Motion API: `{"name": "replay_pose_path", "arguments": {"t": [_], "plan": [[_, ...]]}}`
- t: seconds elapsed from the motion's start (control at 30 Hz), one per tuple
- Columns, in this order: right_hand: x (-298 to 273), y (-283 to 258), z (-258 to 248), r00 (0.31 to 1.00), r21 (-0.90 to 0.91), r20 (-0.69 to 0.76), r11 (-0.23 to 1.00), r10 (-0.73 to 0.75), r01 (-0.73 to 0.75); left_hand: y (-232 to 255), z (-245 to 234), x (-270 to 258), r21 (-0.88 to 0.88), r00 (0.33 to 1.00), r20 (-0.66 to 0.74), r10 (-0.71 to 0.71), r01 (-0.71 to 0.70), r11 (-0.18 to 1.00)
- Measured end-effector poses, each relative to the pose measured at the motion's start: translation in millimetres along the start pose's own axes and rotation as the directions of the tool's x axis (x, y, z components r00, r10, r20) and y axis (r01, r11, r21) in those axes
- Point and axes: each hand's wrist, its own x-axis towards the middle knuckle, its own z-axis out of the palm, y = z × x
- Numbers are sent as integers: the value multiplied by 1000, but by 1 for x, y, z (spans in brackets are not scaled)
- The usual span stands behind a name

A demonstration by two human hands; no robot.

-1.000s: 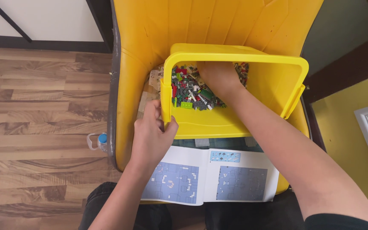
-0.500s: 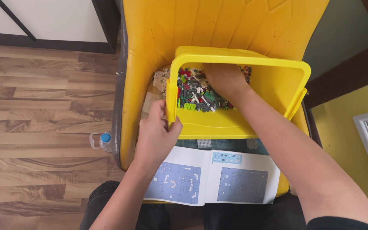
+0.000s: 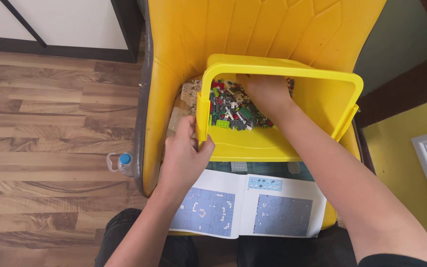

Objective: Assembling a toy set by finding specific plastic bricks in a bucket and placing them on a baseplate according to instructions.

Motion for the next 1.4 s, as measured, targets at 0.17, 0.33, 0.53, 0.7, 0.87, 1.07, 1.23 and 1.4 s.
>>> {"name": "replay_pose_path", "arguments": {"t": [0.17,0.33,0.53,0.7,0.87,1.07,1.23,1.4], "plan": [[-7,8,4,1000,-12,-18,1000,-12,12,1,0,-1,7,1000,-6,18,-18,1000],[-14,15,14,999,-26,-35,999,-26,25,-1,0,0,-4,999,-9,41,-41,999],[-25,7,-8,966,571,42,787,255,-233,1,-1,-1,-18,999,-12,37,-37,999],[-29,-2,-38,928,801,224,486,297,-349,-3,-1,2,-38,999,-4,32,-32,999],[-67,-23,-145,867,866,284,279,410,-416,-3,-2,6,-95,999,-19,34,-35,995],[-107,-39,-208,840,802,282,367,463,-472,-3,-2,6,-150,999,-17,36,-38,988],[-143,-46,-205,845,737,337,441,416,-512,-8,1,7,-178,999,-28,45,-49,983],[-161,-45,-172,808,408,533,760,251,-505,-13,5,10,-194,995,-53,80,-89,977]]}}
